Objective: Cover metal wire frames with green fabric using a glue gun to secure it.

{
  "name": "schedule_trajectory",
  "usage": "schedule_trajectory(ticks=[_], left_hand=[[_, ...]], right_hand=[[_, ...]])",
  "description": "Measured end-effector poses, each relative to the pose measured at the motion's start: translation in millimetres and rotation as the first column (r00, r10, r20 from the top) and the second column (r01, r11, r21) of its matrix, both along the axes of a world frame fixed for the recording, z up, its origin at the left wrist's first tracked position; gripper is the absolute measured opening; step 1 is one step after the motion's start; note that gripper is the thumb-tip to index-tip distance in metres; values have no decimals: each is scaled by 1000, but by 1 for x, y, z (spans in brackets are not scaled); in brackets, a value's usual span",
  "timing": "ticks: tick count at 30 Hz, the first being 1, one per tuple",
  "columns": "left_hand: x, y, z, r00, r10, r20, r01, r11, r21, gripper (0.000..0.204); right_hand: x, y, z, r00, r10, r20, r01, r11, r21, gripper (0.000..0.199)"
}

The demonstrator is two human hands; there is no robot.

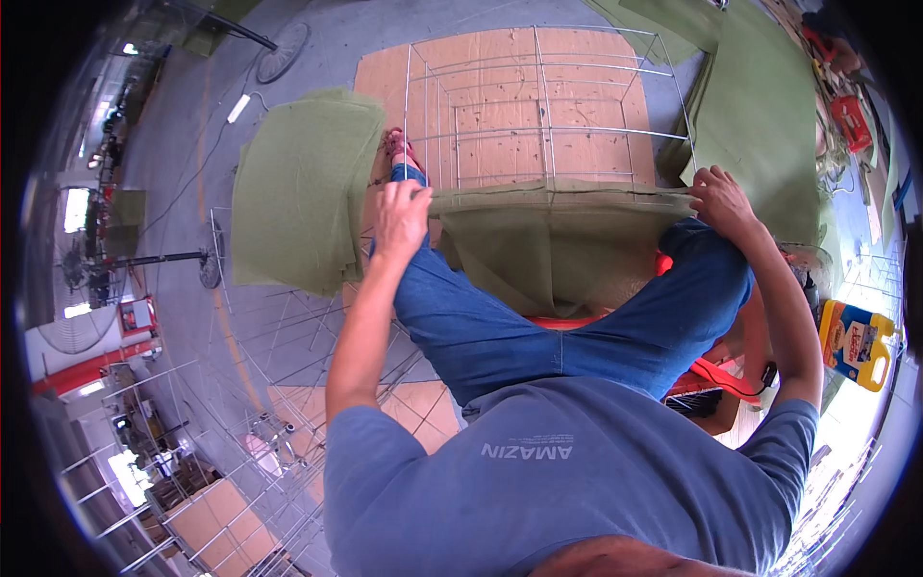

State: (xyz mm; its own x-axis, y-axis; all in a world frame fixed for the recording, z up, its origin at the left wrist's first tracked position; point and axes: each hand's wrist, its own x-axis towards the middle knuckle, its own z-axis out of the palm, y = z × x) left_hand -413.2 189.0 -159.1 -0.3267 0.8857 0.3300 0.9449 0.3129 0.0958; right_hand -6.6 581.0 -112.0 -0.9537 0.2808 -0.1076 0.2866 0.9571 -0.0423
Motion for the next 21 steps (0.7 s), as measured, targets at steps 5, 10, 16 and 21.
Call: schedule_trajectory(ticks=[5,10,16,21], left_hand=[[-24,-8,-6,989,-145,-31,142,985,-97,12],[-34,2,-5,974,-223,-32,217,966,-138,13],[-43,-49,-53,911,197,361,-235,970,64,53],[-52,-17,-40,148,356,923,-416,869,-269,78]], right_hand=[[-17,13,-16,982,46,184,-55,998,40,8],[-5,26,-30,983,87,162,-94,995,39,8],[5,17,-37,771,-635,-42,596,744,-303,37],[23,46,-54,645,-692,324,536,108,-837,42]])
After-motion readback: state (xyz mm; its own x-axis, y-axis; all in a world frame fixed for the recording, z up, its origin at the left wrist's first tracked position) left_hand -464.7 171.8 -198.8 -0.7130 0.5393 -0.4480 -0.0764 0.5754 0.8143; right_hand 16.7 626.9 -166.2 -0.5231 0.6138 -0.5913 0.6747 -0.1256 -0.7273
